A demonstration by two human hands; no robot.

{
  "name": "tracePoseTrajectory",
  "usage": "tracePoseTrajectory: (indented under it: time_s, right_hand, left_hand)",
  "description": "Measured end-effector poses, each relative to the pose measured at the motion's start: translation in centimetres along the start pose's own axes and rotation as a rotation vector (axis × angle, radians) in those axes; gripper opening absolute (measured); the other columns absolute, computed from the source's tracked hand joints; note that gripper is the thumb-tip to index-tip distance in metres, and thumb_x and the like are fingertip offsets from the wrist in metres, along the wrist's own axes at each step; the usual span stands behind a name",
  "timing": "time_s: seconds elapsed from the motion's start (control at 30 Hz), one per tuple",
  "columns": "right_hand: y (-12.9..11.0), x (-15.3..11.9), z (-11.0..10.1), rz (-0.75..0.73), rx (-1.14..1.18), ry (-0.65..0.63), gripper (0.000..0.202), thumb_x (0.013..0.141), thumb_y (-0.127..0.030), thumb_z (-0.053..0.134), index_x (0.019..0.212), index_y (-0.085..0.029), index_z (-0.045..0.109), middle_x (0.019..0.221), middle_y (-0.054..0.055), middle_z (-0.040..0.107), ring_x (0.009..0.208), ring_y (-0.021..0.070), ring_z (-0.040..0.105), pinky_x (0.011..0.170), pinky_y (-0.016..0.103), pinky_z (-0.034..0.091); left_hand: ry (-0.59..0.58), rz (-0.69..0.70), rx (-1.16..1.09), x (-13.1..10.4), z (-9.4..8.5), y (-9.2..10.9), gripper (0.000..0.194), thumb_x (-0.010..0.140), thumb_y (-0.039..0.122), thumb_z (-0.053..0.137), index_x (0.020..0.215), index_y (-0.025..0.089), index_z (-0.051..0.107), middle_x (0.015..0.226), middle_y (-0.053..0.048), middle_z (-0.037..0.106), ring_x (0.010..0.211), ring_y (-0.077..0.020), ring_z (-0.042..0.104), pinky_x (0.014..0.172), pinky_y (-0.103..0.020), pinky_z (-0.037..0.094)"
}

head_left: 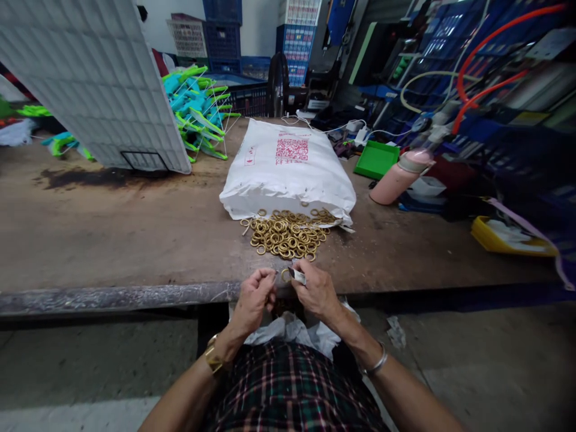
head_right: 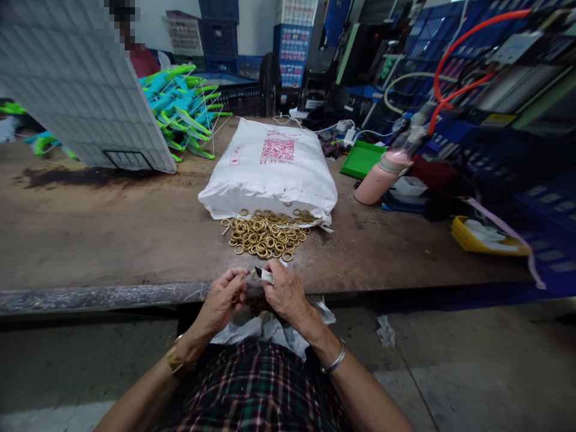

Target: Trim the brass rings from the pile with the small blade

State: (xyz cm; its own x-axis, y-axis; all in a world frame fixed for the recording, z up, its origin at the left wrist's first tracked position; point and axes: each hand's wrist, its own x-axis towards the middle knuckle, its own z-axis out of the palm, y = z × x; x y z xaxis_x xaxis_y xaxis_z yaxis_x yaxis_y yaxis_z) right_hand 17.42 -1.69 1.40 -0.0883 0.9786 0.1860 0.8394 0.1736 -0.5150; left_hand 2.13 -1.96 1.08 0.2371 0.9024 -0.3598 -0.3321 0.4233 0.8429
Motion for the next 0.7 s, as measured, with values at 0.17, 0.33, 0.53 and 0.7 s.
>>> tracePoseTrajectory:
  time_s: [0.17,0.33,0.53,0.7]
  right_hand:
    - [-1.8,0.1,0.2,-0.011,0.200,-0.060,0.009,0.077,-0.023,0.043,0.078,-0.019,0.051,0.067,0.000,0.055,0.062,0.0127,0.048,0.060,0.024,0.035]
    - [-2.5,0.3,0.6,0.184,0.563,-0.168,0.025,0.082,-0.040,0.040,0.074,-0.019,0.050,0.059,-0.004,0.048,0.055,0.0098,0.043,0.053,0.021,0.034]
    - [-2.4,0.4,1.7,0.343,0.764,-0.257,0.031,0.079,-0.041,0.042,0.058,-0.019,0.044,0.047,-0.007,0.038,0.043,0.0069,0.033,0.045,0.020,0.028]
    - [-2.9,0.7,1.4,0.331,0.646,-0.214,0.020,0.074,-0.034,0.047,0.062,-0.018,0.048,0.054,-0.006,0.045,0.052,0.0084,0.040,0.050,0.021,0.031]
  left_hand:
    - [-0.001,0.072,0.190,-0.4,0.0,0.4,0.031,0.071,0.044,0.059,0.070,0.014,0.056,0.043,0.007,0.040,0.038,-0.0041,0.032,0.039,-0.017,0.024]
    - [0.081,0.251,0.318,-0.7,-0.4,0.5,0.022,0.072,0.036,0.060,0.071,0.014,0.063,0.054,0.003,0.051,0.050,-0.0080,0.042,0.050,-0.020,0.034]
    - [0.036,0.227,0.326,-0.8,-0.6,0.1,0.023,0.073,0.037,0.058,0.073,0.015,0.063,0.059,0.000,0.056,0.052,-0.0085,0.045,0.052,-0.020,0.036]
    - [-0.044,-0.017,0.163,-0.9,-0.9,0.0,0.032,0.074,0.047,0.054,0.074,0.016,0.051,0.054,0.005,0.044,0.039,-0.0034,0.033,0.036,-0.016,0.021]
